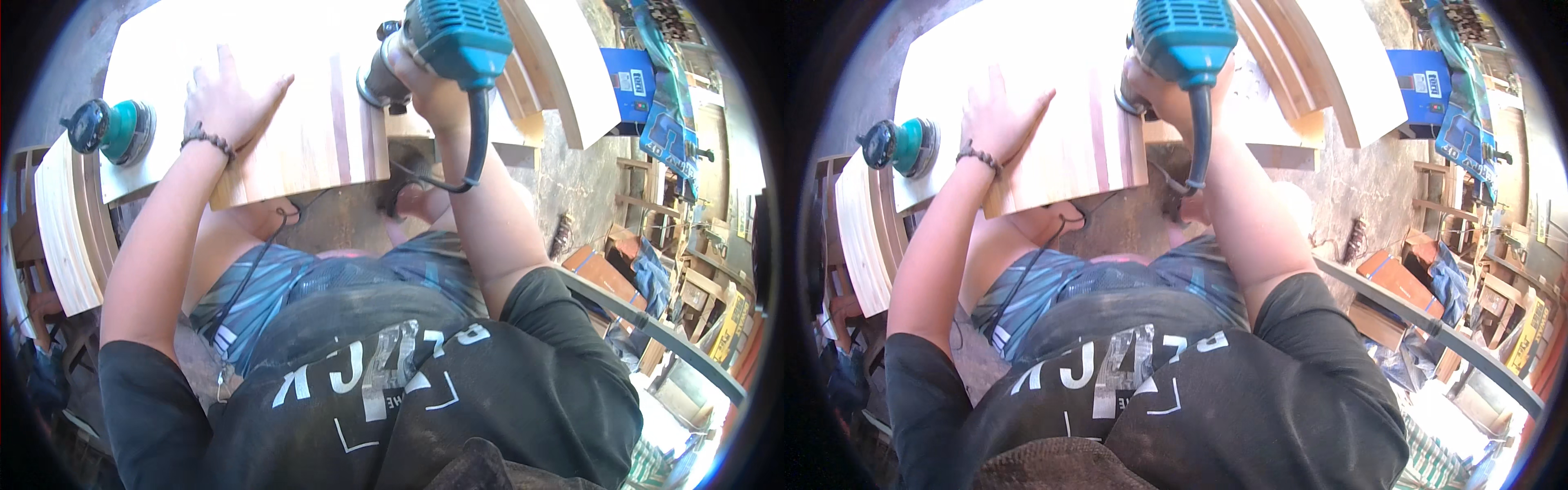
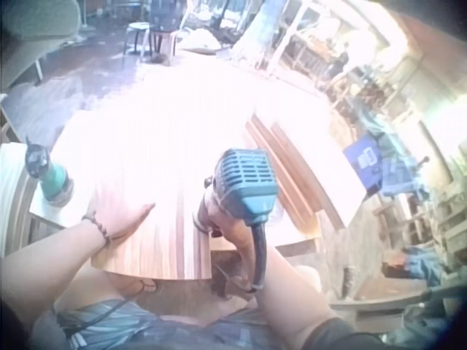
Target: Use a router to shape the edges of a wooden board.
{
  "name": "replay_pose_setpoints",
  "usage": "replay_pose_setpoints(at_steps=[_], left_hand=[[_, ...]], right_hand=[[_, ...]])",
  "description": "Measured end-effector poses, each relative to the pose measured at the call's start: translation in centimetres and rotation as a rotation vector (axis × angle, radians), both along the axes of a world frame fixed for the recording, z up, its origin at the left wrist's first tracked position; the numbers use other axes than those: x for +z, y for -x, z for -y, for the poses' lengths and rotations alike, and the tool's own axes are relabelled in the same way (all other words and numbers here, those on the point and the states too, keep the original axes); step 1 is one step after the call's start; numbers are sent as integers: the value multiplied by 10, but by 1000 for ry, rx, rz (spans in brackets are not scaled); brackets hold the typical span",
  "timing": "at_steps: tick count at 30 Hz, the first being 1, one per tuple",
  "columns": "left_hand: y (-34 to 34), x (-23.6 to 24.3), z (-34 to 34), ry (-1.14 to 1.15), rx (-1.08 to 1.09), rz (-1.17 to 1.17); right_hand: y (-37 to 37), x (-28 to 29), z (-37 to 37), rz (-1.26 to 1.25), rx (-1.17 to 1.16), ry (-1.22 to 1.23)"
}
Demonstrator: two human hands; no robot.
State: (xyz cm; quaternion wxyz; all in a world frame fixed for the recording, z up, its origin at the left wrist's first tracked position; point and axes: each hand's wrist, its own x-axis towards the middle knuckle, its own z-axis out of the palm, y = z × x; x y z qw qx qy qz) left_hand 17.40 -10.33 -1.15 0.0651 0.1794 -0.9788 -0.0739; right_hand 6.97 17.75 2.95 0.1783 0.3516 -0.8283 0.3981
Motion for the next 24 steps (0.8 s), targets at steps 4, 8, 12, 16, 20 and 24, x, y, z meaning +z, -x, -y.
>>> replay_pose_setpoints(at_steps=[4, 8, 12, 16, 20, 24], left_hand=[[-1, 11, -5, -96, 43, 62], [-3, 25, -10, -70, 67, 126], [-3, 32, -12, -62, 69, 154], [-3, 33, -12, -78, 69, 170], [-3, 35, -12, -96, 74, 191], [-3, 38, -13, -102, 72, 179]], right_hand=[[11, -4, 2, -54, -12, 50], [19, -10, 8, 49, -25, 158], [30, -14, 12, 7, -31, 143], [43, -17, 15, 7, -30, 186], [57, -21, 19, -41, -74, 149], [69, -22, 26, -14, -104, 153]])
